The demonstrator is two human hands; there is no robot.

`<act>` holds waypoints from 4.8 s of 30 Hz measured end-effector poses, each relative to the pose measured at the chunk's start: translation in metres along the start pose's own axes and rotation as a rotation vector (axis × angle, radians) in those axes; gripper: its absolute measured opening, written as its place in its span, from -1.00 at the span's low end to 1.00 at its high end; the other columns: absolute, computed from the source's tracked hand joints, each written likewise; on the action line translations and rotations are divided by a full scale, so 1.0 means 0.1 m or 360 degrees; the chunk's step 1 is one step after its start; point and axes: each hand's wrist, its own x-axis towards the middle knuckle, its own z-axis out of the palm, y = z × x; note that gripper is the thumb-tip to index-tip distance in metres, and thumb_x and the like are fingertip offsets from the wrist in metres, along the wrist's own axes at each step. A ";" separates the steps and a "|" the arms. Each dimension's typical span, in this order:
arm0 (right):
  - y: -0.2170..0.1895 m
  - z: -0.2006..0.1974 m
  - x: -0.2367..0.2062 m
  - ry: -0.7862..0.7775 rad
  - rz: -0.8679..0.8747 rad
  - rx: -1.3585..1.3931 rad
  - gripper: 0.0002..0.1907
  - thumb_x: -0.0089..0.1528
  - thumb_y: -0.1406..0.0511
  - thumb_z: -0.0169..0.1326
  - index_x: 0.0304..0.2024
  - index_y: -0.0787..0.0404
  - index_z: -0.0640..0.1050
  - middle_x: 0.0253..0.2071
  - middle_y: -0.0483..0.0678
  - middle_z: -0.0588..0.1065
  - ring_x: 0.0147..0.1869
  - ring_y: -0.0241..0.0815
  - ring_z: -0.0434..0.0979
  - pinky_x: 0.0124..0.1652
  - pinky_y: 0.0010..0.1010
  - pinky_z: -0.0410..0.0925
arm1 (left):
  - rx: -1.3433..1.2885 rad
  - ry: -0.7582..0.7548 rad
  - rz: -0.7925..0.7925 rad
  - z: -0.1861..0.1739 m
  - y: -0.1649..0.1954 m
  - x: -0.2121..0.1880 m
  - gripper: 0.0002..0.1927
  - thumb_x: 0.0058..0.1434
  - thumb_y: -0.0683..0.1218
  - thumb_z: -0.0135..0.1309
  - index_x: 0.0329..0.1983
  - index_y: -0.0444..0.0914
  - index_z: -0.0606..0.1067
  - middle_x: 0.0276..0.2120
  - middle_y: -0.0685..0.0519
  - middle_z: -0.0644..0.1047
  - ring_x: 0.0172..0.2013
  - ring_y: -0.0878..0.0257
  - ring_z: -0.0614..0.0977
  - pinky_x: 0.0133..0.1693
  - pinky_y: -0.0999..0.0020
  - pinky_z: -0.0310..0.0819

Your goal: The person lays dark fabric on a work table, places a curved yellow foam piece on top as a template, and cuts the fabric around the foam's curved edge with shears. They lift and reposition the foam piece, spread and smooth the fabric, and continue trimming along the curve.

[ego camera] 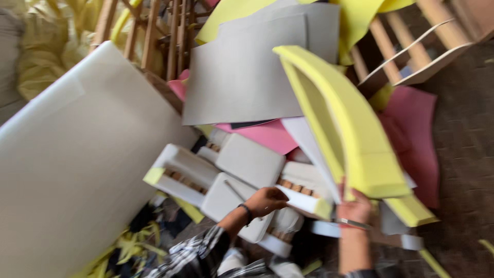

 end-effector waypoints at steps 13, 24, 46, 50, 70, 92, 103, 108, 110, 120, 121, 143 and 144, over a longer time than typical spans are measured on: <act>-0.64 -0.58 -0.47 -0.0840 0.0569 -0.0653 -0.33 0.18 0.28 0.13 0.32 0.33 0.30 -0.03 0.27 0.51 -0.32 -0.08 0.41 -0.34 -0.29 0.30 | -0.0509 0.0452 0.0005 -0.88 -0.28 -0.62 -0.33 0.23 0.14 0.21 0.28 -0.35 0.41 -0.08 -0.07 0.63 -0.07 0.17 0.65 0.01 0.23 0.56; 0.15 0.88 -0.45 -0.1033 0.0705 -0.0950 -0.53 0.07 0.36 0.06 0.05 0.33 0.42 -0.24 0.04 0.49 -0.41 -0.14 0.39 -0.45 -0.35 0.29 | -0.2162 0.1069 0.0068 -1.56 -0.72 -1.31 -0.05 0.31 0.40 -0.07 0.51 -0.32 0.07 0.39 -0.33 0.26 0.34 -0.12 0.38 0.20 0.05 0.41; 5.04 4.79 -3.99 -0.2629 0.0987 -0.2759 -0.89 0.05 0.41 0.20 -0.43 0.36 0.55 -0.50 0.05 0.47 -0.61 -0.09 0.44 -0.60 -0.30 0.34 | -0.2692 0.2049 0.0406 -1.22 -2.65 -3.68 -0.55 0.35 0.09 -0.04 0.23 -0.16 0.46 -0.06 0.04 0.65 -0.15 0.19 0.66 -0.16 0.23 0.54; 5.48 5.10 -4.34 -0.3314 0.0677 -0.2821 -0.87 0.02 0.40 0.22 -0.39 0.33 0.60 -0.44 0.06 0.57 -0.53 -0.10 0.58 -0.48 -0.26 0.45 | -0.2776 0.2214 0.0503 -0.98 -2.72 -3.89 -0.57 0.36 0.09 -0.07 0.22 -0.17 0.44 -0.09 0.03 0.63 -0.21 0.20 0.66 -0.24 0.28 0.57; 5.20 3.61 -2.24 -0.2458 0.0735 -0.2692 -0.69 0.28 0.23 0.14 0.04 0.20 0.58 -0.18 -0.09 0.62 -0.22 -0.32 0.59 -0.33 -0.40 0.44 | -0.2614 0.1930 0.0167 -1.66 -2.54 -3.24 -0.58 0.33 0.09 0.04 0.19 -0.15 0.49 -0.18 0.07 0.66 -0.26 0.27 0.66 -0.26 0.33 0.53; 0.60 -0.30 -0.14 0.0392 0.0367 -0.1711 -0.78 0.17 0.26 0.24 -0.13 0.14 0.65 -0.23 -0.15 0.61 -0.19 -0.28 0.61 -0.31 -0.44 0.42 | -0.1558 0.0215 -0.0337 -1.40 -0.52 -0.23 -0.64 0.34 0.04 -0.08 0.14 -0.17 0.47 -0.20 0.08 0.63 -0.26 0.25 0.63 -0.18 0.30 0.51; -0.58 -1.40 0.90 0.1064 0.0358 -0.1169 -0.65 0.24 0.20 0.18 0.01 0.26 0.58 -0.04 0.00 0.59 -0.07 -0.11 0.59 -0.22 -0.31 0.46 | -0.1173 0.0201 -0.0755 -0.17 0.30 0.40 -0.64 0.29 0.06 -0.01 0.08 -0.16 0.49 -0.21 0.09 0.62 -0.21 0.23 0.63 -0.11 0.27 0.47; -0.84 -1.78 0.99 0.1242 0.0431 -0.1198 -0.58 0.21 0.20 0.20 0.08 0.24 0.54 0.05 0.02 0.51 -0.07 -0.09 0.57 -0.23 -0.24 0.48 | -0.1027 0.0215 -0.0782 0.22 0.67 0.66 -0.68 0.35 0.02 0.00 0.08 -0.19 0.49 -0.22 0.06 0.61 -0.22 0.24 0.61 -0.12 0.33 0.48; -0.95 -1.85 0.99 0.1290 0.0416 -0.1255 -0.52 0.19 0.20 0.19 0.15 0.19 0.51 0.11 0.01 0.48 -0.04 -0.07 0.58 -0.23 -0.23 0.49 | -0.0930 0.0190 -0.0790 0.33 0.78 0.72 -0.70 0.37 0.01 0.00 0.08 -0.21 0.49 -0.21 0.07 0.60 -0.22 0.26 0.61 -0.14 0.36 0.45; -1.33 -2.31 1.31 0.1099 0.0647 -0.0802 -0.30 0.22 -0.09 0.17 0.30 0.03 0.38 0.21 -0.09 0.40 0.29 -0.03 0.33 0.13 -0.01 0.26 | -0.0735 0.0275 -0.0972 0.66 0.76 0.67 -0.67 0.33 -0.01 -0.01 0.09 -0.22 0.50 -0.20 0.06 0.62 -0.23 0.27 0.62 -0.17 0.35 0.47; -1.33 -2.34 1.34 0.1124 0.0666 -0.0729 -0.30 0.21 -0.14 0.14 0.30 -0.01 0.39 0.21 -0.11 0.42 0.28 -0.03 0.35 0.14 -0.05 0.24 | -0.0710 0.0287 -0.0995 0.68 0.74 0.66 -0.68 0.34 -0.01 0.00 0.08 -0.23 0.49 -0.19 0.07 0.62 -0.22 0.27 0.62 -0.16 0.35 0.47; -1.24 -0.63 0.72 0.0289 -0.0361 -0.0168 -0.44 0.18 0.51 0.27 0.23 0.40 0.45 0.15 0.06 0.53 0.20 -0.01 0.56 0.10 -0.21 0.50 | -0.0820 0.0249 -0.0801 0.61 0.79 0.64 -0.69 0.32 0.00 0.01 0.08 -0.16 0.51 -0.21 0.10 0.63 -0.25 0.29 0.63 -0.17 0.35 0.47; -1.20 -0.56 0.65 0.0291 -0.0317 -0.0103 -0.42 0.16 0.49 0.26 0.23 0.36 0.45 0.13 0.04 0.52 0.18 -0.02 0.56 0.04 -0.17 0.49 | -0.0843 0.0253 -0.0770 0.58 0.79 0.62 -0.70 0.32 0.00 0.01 0.07 -0.15 0.51 -0.21 0.11 0.63 -0.25 0.29 0.63 -0.17 0.35 0.46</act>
